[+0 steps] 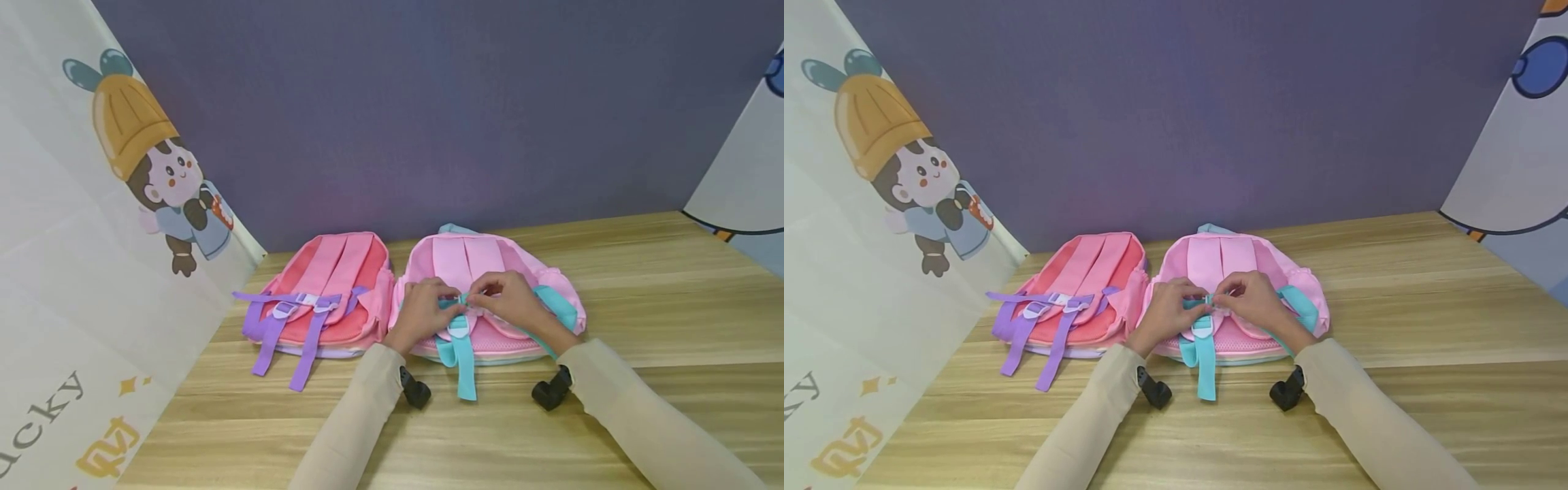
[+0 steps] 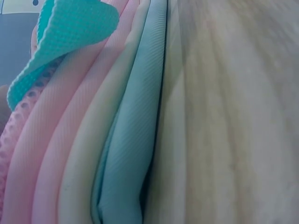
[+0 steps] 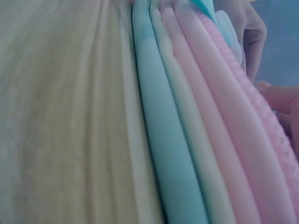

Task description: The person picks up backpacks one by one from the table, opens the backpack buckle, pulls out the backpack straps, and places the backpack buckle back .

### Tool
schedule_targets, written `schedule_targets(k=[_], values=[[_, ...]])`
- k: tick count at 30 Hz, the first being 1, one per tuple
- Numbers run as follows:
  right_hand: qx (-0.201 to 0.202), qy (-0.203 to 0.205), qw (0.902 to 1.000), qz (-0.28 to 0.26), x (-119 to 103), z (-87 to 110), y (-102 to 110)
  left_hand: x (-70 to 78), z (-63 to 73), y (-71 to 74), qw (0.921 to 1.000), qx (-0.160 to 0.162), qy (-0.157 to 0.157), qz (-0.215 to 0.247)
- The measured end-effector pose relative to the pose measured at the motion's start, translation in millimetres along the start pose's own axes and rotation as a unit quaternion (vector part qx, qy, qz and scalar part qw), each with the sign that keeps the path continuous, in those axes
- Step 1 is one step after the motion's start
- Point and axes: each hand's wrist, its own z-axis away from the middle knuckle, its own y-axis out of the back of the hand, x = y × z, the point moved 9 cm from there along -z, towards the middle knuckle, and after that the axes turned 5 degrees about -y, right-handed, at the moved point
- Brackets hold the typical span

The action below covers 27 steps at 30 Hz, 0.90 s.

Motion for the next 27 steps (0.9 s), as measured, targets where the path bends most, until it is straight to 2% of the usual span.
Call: schedule_targets(k=[13,19,27], values=[[0.011,0.013,0.9999,0.0,-3.1,-0.9,2.2,-1.2,-0.6,0.3,1.0,0.003,0.003,0.002],[-0.01,-0.005,0.9999,-0.009,0.8,-0.1,-1.1,1.2,-0.3,0.6,0.9999,0.007,-0.014,0.005],[-0.037,-0.013,0.9991,0.016,0.7,1.0,-4.0,3.9,0.5,2.7,0.9996,0.008,-0.027,-0.006]])
